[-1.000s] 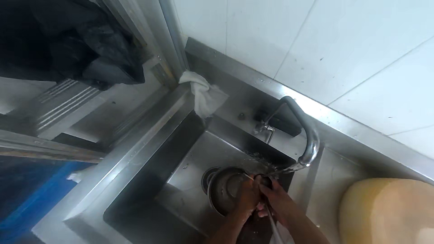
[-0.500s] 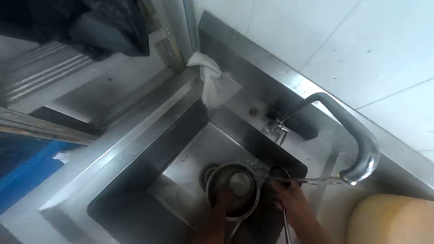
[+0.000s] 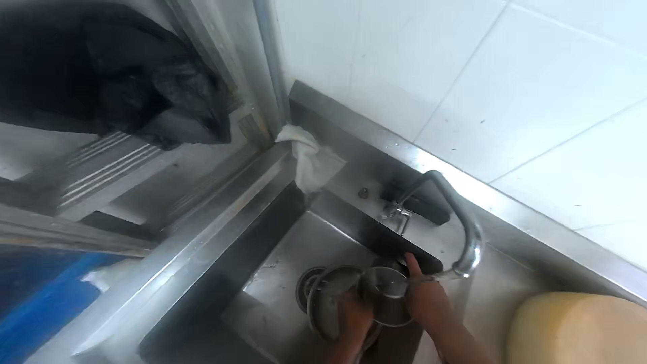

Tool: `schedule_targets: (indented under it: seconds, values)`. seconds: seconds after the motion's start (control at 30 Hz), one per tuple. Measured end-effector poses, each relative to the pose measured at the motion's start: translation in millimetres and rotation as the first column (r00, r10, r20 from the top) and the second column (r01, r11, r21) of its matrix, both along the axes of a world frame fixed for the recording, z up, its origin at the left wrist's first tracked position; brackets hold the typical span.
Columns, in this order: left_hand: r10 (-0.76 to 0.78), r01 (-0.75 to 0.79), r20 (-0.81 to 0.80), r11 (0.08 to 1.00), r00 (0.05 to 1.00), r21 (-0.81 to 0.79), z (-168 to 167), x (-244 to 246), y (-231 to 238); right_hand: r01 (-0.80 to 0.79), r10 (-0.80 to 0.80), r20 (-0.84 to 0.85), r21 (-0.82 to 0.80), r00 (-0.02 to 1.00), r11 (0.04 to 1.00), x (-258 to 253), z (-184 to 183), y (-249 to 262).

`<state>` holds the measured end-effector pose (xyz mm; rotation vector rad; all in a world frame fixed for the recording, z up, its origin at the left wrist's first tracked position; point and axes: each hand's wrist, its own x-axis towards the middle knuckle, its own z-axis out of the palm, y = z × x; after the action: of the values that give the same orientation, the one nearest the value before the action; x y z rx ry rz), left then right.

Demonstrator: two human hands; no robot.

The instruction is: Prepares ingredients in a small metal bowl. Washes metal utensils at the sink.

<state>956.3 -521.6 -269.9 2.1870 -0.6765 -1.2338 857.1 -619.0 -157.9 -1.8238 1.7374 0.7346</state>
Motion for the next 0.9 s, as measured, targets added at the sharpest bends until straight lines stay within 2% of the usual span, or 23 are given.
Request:
schedule_targets:
  seconds: [0.03,0.07,0.13,0.2,0.23,0.27,0.3,0.33,0.37,0.4,0.43,0.47,0.53,0.57,0.6,0.63,0.67,0.7,0.73,0.77,0.83,0.87,0.9]
  values:
    - [-0.201,0.201,0.117,0.98,0.973,0.015,9,10,-12,-0.08,0.083,-0.063,0.04,0.995,0.996,0,12,-5]
    - [-0.385,0.382,0.198,0.923,0.901,0.055,23,17,-26,-0.143,0.15,-0.105,0.071,0.983,0.987,1,22,-7]
    - [-0.688,0.677,0.279,0.72,0.67,0.151,54,23,-57,-0.249,0.266,-0.166,0.118,0.95,0.961,11,36,-8]
    - [-0.807,0.804,0.35,0.56,0.475,0.199,76,22,-82,-0.318,0.333,-0.18,0.105,0.926,0.942,19,45,-8]
    - [-0.819,0.823,0.38,0.529,0.43,0.206,81,23,-87,-0.329,0.338,-0.171,0.077,0.926,0.941,19,46,-9]
    - [-0.817,0.83,0.399,0.52,0.415,0.202,83,25,-89,-0.323,0.324,-0.151,0.032,0.934,0.946,15,46,-11]
    - [-0.805,0.821,0.393,0.542,0.445,0.18,82,29,-88,-0.289,0.284,-0.124,-0.027,0.951,0.957,8,44,-14]
    - [-0.771,0.788,0.342,0.603,0.536,0.124,81,34,-82,-0.225,0.218,-0.086,-0.082,0.972,0.971,-1,41,-18]
    - [-0.693,0.706,0.245,0.706,0.678,0.044,79,38,-73,-0.143,0.141,-0.027,-0.139,0.99,0.98,-12,38,-20]
    - [-0.545,0.549,0.088,0.835,0.834,-0.032,74,38,-60,-0.05,0.059,0.045,-0.18,0.997,0.982,-22,35,-19]
    - [-0.338,0.332,-0.116,0.941,0.934,-0.064,70,33,-45,0.057,-0.033,0.131,-0.183,0.991,0.982,-28,33,-14]
    - [-0.11,0.102,-0.334,0.994,0.936,-0.041,68,23,-30,0.155,-0.126,0.196,-0.143,0.973,0.977,-31,32,-7]
    - [0.237,-0.218,-0.627,0.97,0.742,0.109,63,-6,-4,0.24,-0.218,0.215,-0.08,0.952,0.967,-31,21,7]
    - [0.317,-0.279,-0.677,0.945,0.664,0.169,57,-18,7,0.23,-0.216,0.186,-0.057,0.958,0.971,-30,17,11]
    - [0.336,-0.288,-0.675,0.939,0.657,0.188,49,-24,14,0.193,-0.185,0.159,-0.037,0.97,0.981,-30,15,13]
    - [0.28,-0.234,-0.613,0.96,0.739,0.155,41,-25,17,0.137,-0.134,0.129,-0.014,0.983,0.99,-30,15,12]
    - [0.141,-0.11,-0.477,0.99,0.867,0.093,35,-20,16,0.072,-0.072,0.101,0.002,0.992,0.997,-30,18,10]
    - [-0.074,0.094,-0.278,0.994,0.958,0.06,32,-10,10,-0.001,0.0,0.063,0.016,0.998,1.0,-28,24,9]
    - [-0.287,0.292,-0.082,0.955,0.954,0.049,36,3,-1,-0.066,0.065,0.026,0.037,0.998,0.997,-23,32,9]
    - [-0.475,0.471,0.089,0.88,0.875,0.064,42,14,-15,-0.127,0.128,-0.013,0.057,0.992,0.99,-15,41,10]
    - [-0.739,0.738,0.3,0.66,0.603,0.142,68,29,-43,-0.203,0.209,-0.066,0.085,0.976,0.975,2,52,12]
    - [-0.796,0.803,0.348,0.573,0.496,0.165,81,33,-54,-0.226,0.232,-0.077,0.076,0.97,0.971,7,54,12]
    - [-0.817,0.826,0.366,0.533,0.446,0.184,91,34,-62,-0.241,0.245,-0.08,0.053,0.966,0.969,11,55,10]
